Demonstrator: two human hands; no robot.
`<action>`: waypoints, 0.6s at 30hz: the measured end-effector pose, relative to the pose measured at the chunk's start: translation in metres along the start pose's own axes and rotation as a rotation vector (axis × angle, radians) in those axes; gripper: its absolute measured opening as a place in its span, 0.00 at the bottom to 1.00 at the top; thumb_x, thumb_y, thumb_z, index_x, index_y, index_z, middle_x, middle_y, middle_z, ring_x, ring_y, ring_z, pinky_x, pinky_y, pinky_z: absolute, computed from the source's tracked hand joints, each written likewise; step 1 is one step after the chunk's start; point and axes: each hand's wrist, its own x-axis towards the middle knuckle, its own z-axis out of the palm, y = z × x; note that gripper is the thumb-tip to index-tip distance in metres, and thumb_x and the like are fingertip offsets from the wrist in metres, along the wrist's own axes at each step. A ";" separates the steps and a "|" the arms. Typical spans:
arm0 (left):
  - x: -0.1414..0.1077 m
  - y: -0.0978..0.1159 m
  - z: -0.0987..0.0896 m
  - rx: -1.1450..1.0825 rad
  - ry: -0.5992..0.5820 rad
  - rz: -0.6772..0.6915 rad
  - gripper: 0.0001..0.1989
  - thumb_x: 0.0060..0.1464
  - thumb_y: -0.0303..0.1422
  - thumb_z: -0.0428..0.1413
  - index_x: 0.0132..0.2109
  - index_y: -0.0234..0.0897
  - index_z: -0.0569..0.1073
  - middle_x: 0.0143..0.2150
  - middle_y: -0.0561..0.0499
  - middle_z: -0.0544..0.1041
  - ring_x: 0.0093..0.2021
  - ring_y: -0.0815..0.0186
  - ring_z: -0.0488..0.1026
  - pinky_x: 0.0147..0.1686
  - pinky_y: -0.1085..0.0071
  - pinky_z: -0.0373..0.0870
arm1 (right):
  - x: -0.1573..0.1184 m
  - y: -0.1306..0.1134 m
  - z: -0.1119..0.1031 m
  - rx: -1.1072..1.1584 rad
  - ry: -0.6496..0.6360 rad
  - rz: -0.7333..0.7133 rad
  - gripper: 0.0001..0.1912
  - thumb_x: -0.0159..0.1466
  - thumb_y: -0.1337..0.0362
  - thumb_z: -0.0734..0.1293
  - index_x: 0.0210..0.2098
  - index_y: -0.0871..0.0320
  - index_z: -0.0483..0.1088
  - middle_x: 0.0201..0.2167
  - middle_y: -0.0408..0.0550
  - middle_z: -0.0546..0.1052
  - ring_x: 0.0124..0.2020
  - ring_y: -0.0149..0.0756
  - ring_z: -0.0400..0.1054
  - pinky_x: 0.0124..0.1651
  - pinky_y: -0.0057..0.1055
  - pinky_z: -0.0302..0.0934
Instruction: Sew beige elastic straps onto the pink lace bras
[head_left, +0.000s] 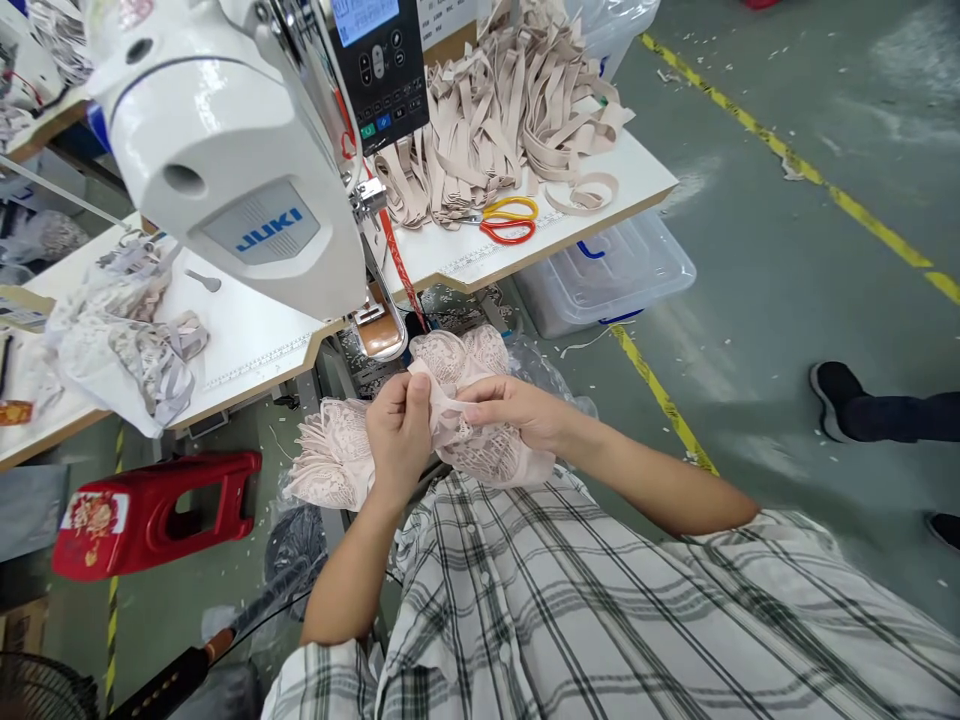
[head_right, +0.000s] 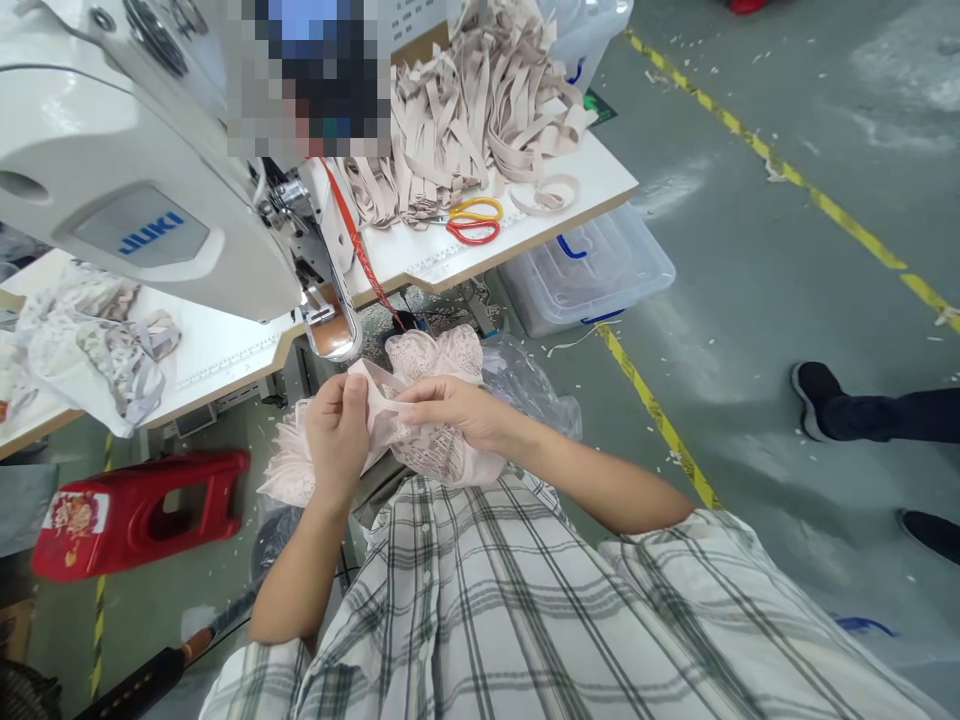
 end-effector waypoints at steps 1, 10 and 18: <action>-0.001 0.001 0.000 0.001 0.001 0.004 0.19 0.66 0.43 0.51 0.28 0.38 0.72 0.24 0.54 0.67 0.26 0.68 0.61 0.28 0.72 0.58 | -0.001 0.000 0.000 0.005 -0.007 -0.003 0.14 0.54 0.58 0.77 0.36 0.60 0.80 0.33 0.45 0.82 0.33 0.29 0.73 0.39 0.28 0.65; -0.006 0.006 -0.003 -0.004 0.004 0.020 0.19 0.65 0.44 0.52 0.30 0.38 0.73 0.24 0.54 0.69 0.27 0.68 0.63 0.29 0.71 0.59 | -0.005 -0.005 0.006 0.019 -0.031 0.001 0.13 0.54 0.59 0.77 0.36 0.60 0.81 0.33 0.45 0.82 0.33 0.29 0.74 0.41 0.26 0.65; -0.005 0.006 -0.004 -0.153 -0.020 -0.061 0.19 0.61 0.46 0.56 0.27 0.38 0.73 0.23 0.53 0.68 0.27 0.67 0.64 0.30 0.71 0.62 | -0.006 -0.001 0.005 -0.109 -0.009 -0.059 0.18 0.56 0.53 0.75 0.39 0.60 0.79 0.34 0.46 0.81 0.34 0.32 0.73 0.41 0.30 0.65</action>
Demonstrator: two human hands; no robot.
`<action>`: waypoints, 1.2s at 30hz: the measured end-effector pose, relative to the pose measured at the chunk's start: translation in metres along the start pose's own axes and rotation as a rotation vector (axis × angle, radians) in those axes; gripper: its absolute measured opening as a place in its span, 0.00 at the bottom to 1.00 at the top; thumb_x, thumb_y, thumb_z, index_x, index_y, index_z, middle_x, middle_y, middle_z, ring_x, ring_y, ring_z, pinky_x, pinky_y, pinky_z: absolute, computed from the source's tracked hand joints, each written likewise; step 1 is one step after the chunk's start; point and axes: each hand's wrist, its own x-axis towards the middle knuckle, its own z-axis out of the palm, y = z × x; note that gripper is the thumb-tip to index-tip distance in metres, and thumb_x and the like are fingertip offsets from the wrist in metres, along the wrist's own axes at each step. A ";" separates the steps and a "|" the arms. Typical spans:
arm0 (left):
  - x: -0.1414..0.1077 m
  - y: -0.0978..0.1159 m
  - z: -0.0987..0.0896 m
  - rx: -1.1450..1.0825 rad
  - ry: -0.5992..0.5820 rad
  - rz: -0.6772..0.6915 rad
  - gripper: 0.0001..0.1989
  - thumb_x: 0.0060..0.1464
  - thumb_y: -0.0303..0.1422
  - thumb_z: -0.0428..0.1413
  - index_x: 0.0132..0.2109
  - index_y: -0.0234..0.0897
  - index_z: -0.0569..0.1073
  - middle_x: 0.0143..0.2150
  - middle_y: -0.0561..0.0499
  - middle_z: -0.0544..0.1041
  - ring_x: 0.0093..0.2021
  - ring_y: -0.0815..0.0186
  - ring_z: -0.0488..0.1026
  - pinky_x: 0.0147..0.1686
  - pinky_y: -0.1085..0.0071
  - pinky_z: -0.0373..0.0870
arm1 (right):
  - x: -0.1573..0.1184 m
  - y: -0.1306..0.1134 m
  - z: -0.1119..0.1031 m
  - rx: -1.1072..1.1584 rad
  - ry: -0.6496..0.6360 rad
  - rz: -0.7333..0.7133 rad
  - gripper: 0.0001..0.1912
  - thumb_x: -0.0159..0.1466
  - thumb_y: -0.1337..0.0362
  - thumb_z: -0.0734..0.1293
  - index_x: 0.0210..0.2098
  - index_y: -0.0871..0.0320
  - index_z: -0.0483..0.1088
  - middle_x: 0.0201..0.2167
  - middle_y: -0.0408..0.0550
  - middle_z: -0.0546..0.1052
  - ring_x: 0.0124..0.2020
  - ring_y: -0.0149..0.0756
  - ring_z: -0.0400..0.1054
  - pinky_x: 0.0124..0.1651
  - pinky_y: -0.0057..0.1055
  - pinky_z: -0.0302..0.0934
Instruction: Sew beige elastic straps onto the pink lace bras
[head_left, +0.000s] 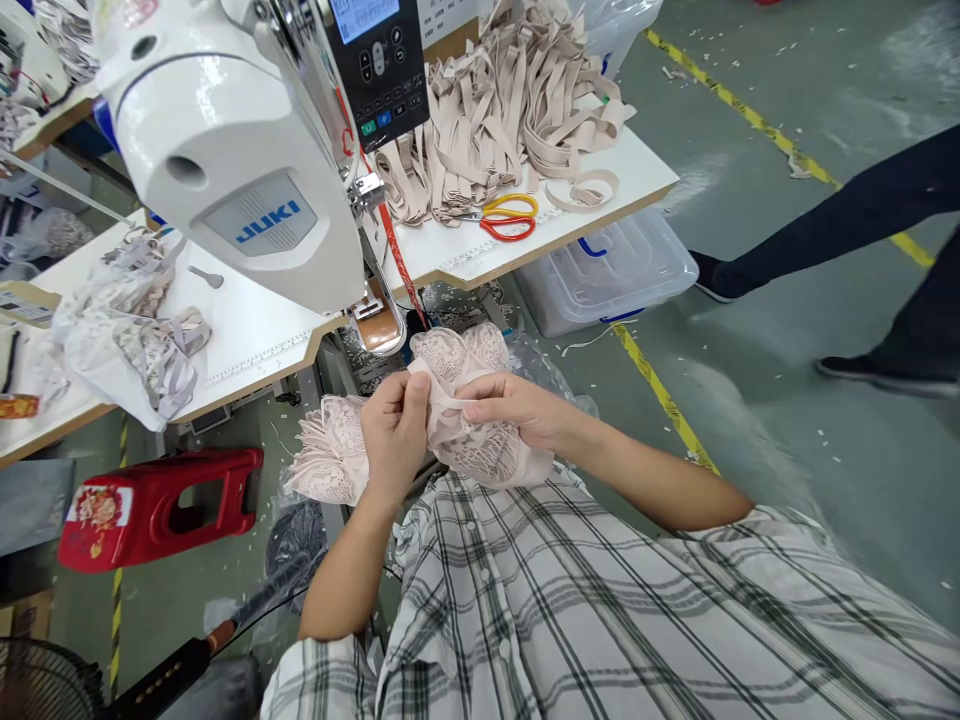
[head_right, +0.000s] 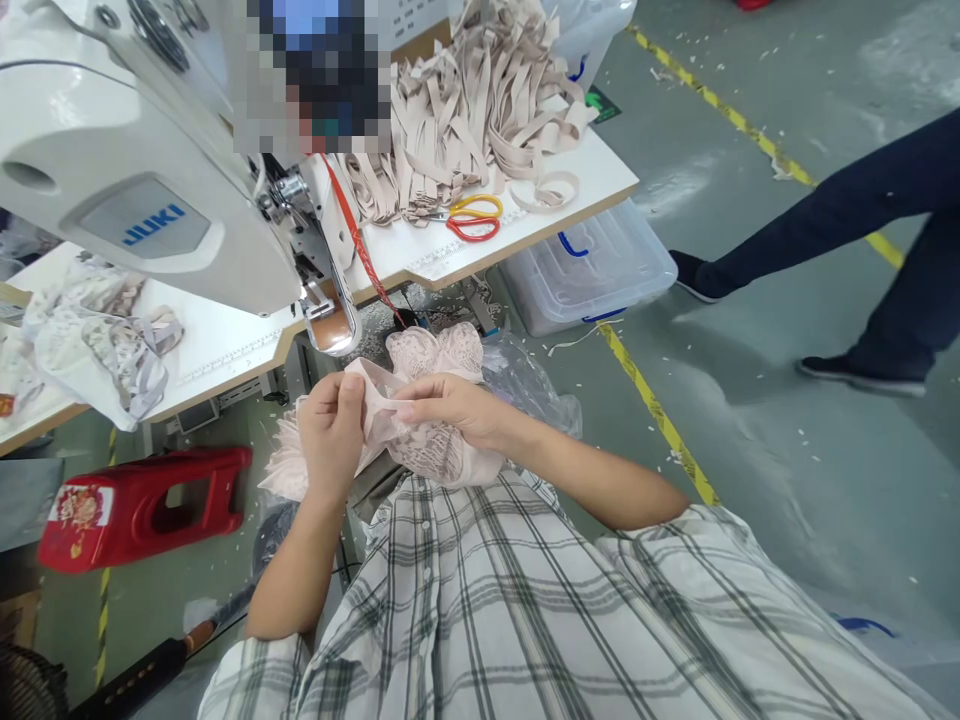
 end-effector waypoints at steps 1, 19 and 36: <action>0.003 0.000 -0.002 -0.089 -0.058 -0.055 0.19 0.59 0.47 0.58 0.28 0.38 0.74 0.24 0.53 0.69 0.28 0.66 0.66 0.31 0.70 0.64 | 0.002 0.002 -0.003 -0.119 0.023 -0.047 0.18 0.59 0.52 0.73 0.39 0.60 0.79 0.35 0.46 0.81 0.35 0.33 0.73 0.42 0.31 0.65; 0.089 -0.017 -0.255 -0.932 0.391 -0.167 0.23 0.73 0.38 0.33 0.31 0.40 0.62 0.22 0.65 0.71 0.18 0.82 0.64 0.26 0.79 0.68 | -0.025 -0.001 -0.105 -0.973 0.069 -0.040 0.20 0.68 0.48 0.62 0.38 0.57 0.77 0.38 0.50 0.78 0.40 0.39 0.70 0.46 0.36 0.61; 0.028 -0.051 -0.073 -0.593 -0.217 -0.341 0.14 0.59 0.43 0.59 0.37 0.36 0.76 0.18 0.61 0.54 0.18 0.75 0.48 0.21 0.75 0.46 | 0.046 0.008 -0.017 -0.802 0.120 -0.137 0.14 0.67 0.53 0.64 0.42 0.55 0.75 0.36 0.48 0.79 0.33 0.35 0.71 0.37 0.32 0.63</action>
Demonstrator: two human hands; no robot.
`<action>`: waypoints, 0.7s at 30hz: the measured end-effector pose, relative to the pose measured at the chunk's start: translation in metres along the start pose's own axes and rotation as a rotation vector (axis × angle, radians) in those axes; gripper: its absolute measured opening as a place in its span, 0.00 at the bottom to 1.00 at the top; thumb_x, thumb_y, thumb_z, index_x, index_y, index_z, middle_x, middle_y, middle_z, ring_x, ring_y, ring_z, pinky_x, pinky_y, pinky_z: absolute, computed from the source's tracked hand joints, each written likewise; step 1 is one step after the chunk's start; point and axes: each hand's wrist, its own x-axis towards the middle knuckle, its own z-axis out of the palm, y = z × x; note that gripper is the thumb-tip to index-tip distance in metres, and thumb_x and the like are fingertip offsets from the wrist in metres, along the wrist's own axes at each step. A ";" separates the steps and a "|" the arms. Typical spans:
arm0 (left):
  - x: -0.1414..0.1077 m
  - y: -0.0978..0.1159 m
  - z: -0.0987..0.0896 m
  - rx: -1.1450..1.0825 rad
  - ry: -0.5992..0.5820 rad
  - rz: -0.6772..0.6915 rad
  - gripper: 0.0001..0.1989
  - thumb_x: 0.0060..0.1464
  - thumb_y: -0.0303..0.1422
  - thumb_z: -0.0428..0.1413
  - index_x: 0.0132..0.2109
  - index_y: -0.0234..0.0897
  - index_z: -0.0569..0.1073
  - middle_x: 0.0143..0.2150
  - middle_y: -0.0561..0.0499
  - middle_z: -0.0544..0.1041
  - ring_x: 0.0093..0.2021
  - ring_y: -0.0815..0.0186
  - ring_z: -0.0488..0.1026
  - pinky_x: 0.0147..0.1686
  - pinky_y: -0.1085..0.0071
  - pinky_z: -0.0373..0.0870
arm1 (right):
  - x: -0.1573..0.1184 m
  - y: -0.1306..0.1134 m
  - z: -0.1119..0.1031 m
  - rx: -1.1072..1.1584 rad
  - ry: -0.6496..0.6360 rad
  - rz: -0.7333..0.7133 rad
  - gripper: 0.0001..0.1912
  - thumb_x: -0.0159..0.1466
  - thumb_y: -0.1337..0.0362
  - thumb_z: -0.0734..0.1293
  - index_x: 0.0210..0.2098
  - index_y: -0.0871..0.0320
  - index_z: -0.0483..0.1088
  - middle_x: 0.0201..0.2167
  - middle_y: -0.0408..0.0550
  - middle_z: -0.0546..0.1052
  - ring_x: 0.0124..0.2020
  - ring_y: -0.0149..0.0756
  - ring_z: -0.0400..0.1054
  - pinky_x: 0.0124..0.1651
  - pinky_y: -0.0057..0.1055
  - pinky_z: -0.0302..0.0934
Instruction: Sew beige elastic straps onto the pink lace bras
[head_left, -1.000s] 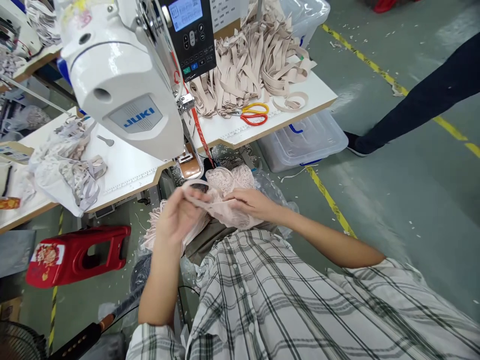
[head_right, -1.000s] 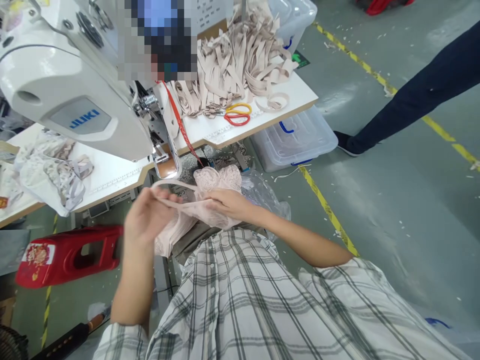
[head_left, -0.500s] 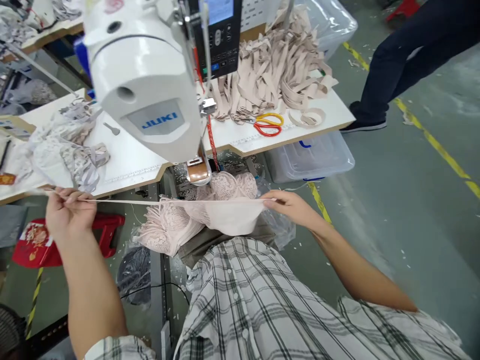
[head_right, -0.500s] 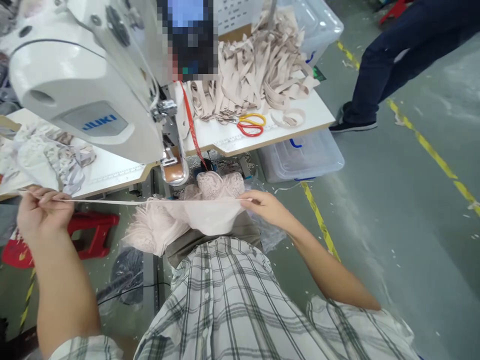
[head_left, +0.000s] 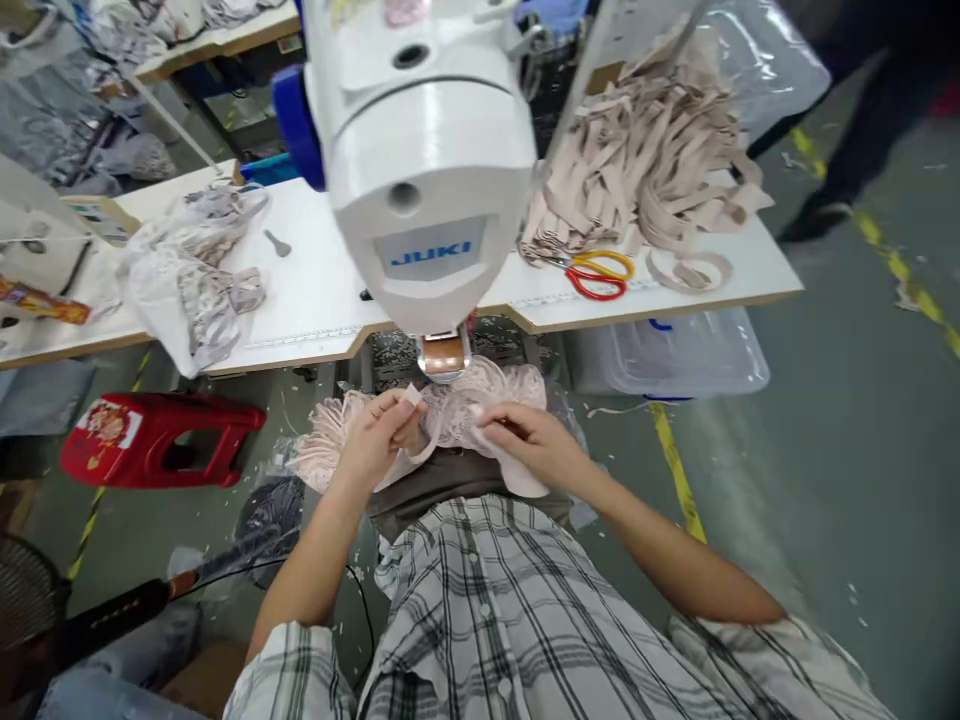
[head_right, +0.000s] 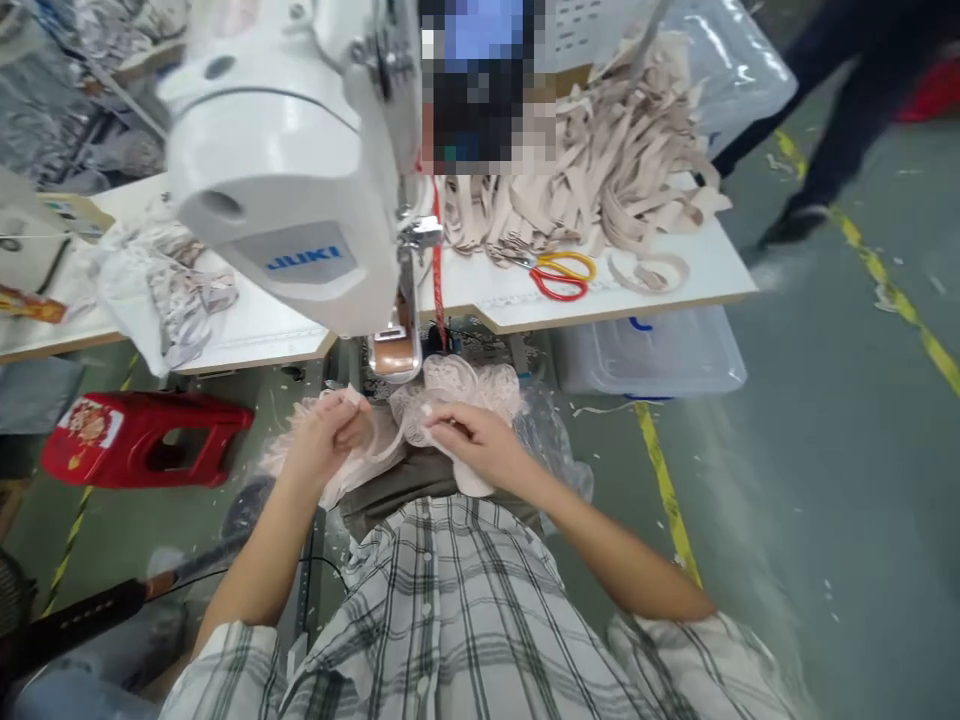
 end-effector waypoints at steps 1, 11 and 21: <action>0.000 -0.003 0.007 0.095 -0.056 -0.017 0.15 0.61 0.44 0.57 0.39 0.36 0.76 0.19 0.60 0.56 0.19 0.74 0.50 0.22 0.74 0.48 | 0.005 -0.008 -0.001 0.001 -0.010 -0.031 0.14 0.68 0.53 0.63 0.43 0.55 0.76 0.37 0.48 0.80 0.34 0.35 0.71 0.37 0.31 0.63; 0.003 -0.001 0.037 0.986 -0.246 0.058 0.15 0.65 0.41 0.50 0.41 0.35 0.76 0.29 0.53 0.72 0.30 0.68 0.65 0.31 0.73 0.59 | 0.016 -0.023 -0.017 -0.150 -0.050 -0.249 0.08 0.67 0.62 0.66 0.42 0.55 0.76 0.37 0.45 0.78 0.40 0.33 0.71 0.44 0.28 0.61; 0.008 -0.008 0.040 0.968 -0.233 0.046 0.15 0.64 0.41 0.51 0.41 0.36 0.77 0.29 0.54 0.73 0.30 0.69 0.66 0.30 0.74 0.61 | 0.007 -0.022 -0.019 -0.198 -0.044 -0.101 0.05 0.65 0.67 0.64 0.32 0.57 0.70 0.31 0.42 0.74 0.33 0.30 0.65 0.37 0.27 0.55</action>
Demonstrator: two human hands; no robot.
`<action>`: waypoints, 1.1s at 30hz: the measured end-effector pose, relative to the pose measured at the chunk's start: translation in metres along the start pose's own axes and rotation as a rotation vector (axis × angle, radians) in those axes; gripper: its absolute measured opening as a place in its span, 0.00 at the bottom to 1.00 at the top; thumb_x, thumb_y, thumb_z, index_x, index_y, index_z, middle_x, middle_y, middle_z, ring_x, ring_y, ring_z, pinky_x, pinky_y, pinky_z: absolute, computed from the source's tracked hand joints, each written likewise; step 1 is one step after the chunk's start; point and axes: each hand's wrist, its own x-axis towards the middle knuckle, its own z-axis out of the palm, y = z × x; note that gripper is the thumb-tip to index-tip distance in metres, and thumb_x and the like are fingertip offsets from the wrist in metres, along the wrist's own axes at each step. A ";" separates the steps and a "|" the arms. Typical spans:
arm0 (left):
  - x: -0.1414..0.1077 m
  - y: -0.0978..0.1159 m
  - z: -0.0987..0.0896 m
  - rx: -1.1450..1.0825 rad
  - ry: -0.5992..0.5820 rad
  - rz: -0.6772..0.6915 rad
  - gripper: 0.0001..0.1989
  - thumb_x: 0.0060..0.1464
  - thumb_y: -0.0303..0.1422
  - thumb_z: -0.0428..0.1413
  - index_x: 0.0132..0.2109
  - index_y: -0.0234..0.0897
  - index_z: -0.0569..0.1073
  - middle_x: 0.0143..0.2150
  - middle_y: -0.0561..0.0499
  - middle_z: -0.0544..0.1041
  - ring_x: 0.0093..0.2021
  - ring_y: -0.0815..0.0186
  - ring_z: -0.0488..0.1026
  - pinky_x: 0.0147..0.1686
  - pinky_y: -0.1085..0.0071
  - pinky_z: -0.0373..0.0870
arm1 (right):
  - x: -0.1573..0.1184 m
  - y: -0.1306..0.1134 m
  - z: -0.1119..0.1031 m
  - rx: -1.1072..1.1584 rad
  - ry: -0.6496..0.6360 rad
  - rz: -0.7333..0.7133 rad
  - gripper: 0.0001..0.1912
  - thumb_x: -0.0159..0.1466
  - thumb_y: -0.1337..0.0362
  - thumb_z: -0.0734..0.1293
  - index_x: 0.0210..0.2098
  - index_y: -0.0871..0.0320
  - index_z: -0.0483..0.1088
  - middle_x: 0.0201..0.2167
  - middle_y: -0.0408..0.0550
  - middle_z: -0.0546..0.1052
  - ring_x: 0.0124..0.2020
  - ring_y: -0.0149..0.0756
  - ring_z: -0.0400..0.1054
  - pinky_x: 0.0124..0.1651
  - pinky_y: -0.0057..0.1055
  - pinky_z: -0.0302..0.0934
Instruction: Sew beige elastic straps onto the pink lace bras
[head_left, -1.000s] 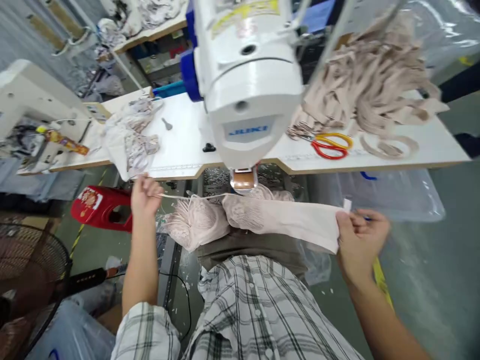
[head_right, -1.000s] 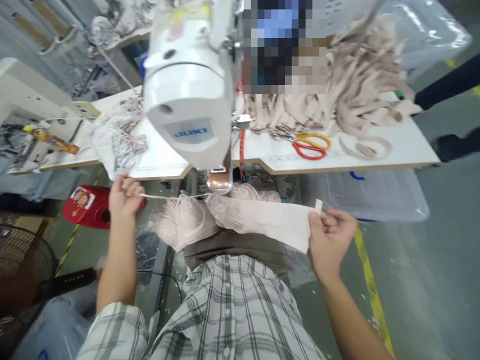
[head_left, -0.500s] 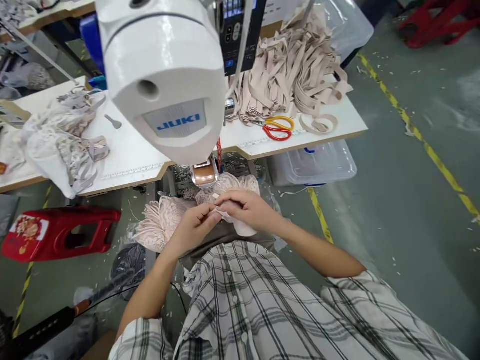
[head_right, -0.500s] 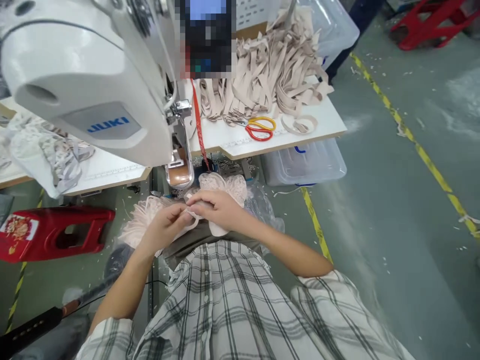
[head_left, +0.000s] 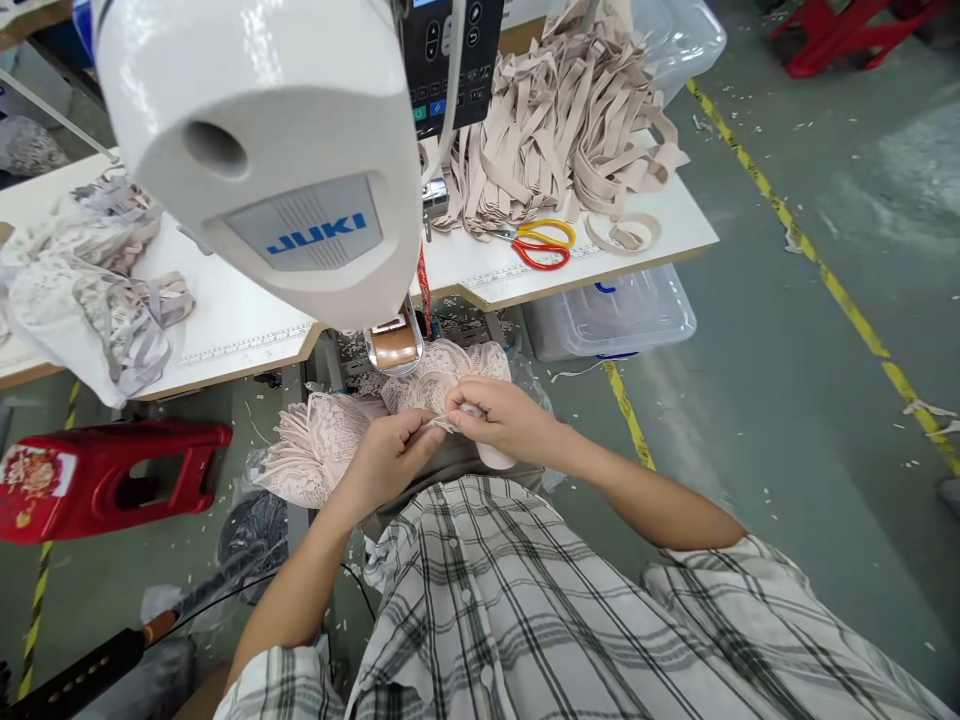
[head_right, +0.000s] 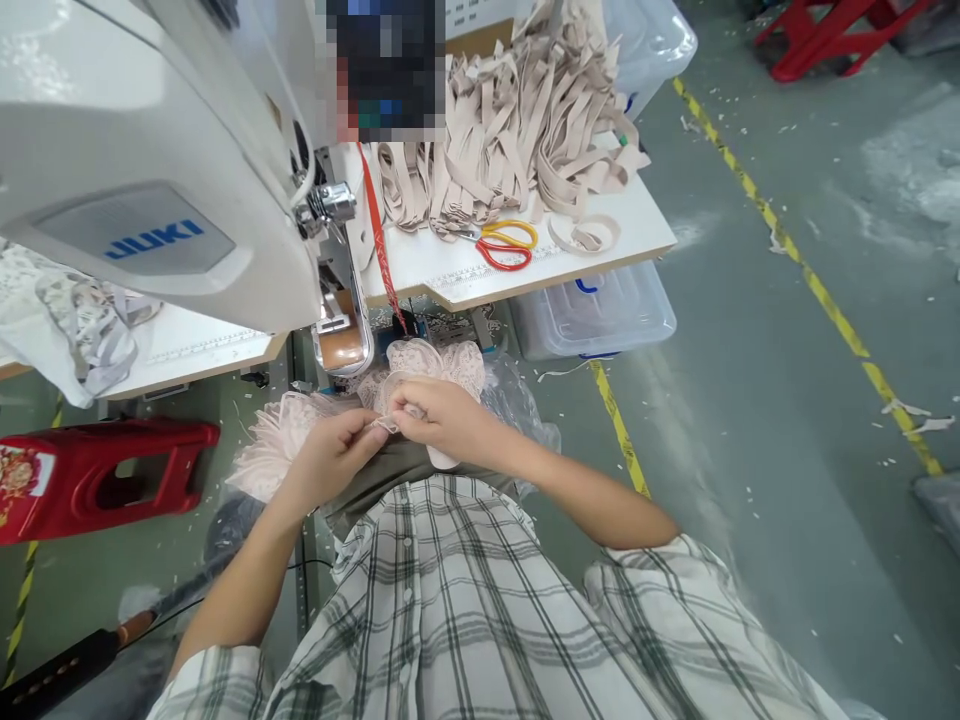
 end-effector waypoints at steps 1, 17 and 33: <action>0.001 0.000 0.000 -0.008 0.005 -0.007 0.15 0.64 0.41 0.51 0.39 0.36 0.77 0.29 0.54 0.72 0.30 0.69 0.66 0.30 0.74 0.61 | 0.000 0.000 -0.001 0.038 -0.005 0.013 0.05 0.65 0.67 0.64 0.32 0.57 0.70 0.32 0.42 0.75 0.33 0.30 0.65 0.38 0.27 0.55; 0.011 -0.006 0.000 0.252 0.115 0.045 0.09 0.57 0.39 0.57 0.33 0.38 0.74 0.27 0.54 0.70 0.30 0.65 0.66 0.34 0.68 0.63 | 0.007 0.016 -0.010 0.060 -0.074 0.048 0.07 0.65 0.61 0.66 0.33 0.56 0.73 0.31 0.41 0.75 0.35 0.31 0.66 0.40 0.29 0.55; 0.011 -0.023 0.085 -1.125 0.338 -0.163 0.33 0.51 0.54 0.61 0.58 0.39 0.72 0.55 0.43 0.77 0.61 0.56 0.71 0.63 0.59 0.64 | -0.004 0.019 0.092 0.211 0.602 0.017 0.06 0.70 0.59 0.58 0.42 0.54 0.62 0.36 0.45 0.71 0.35 0.34 0.67 0.39 0.33 0.63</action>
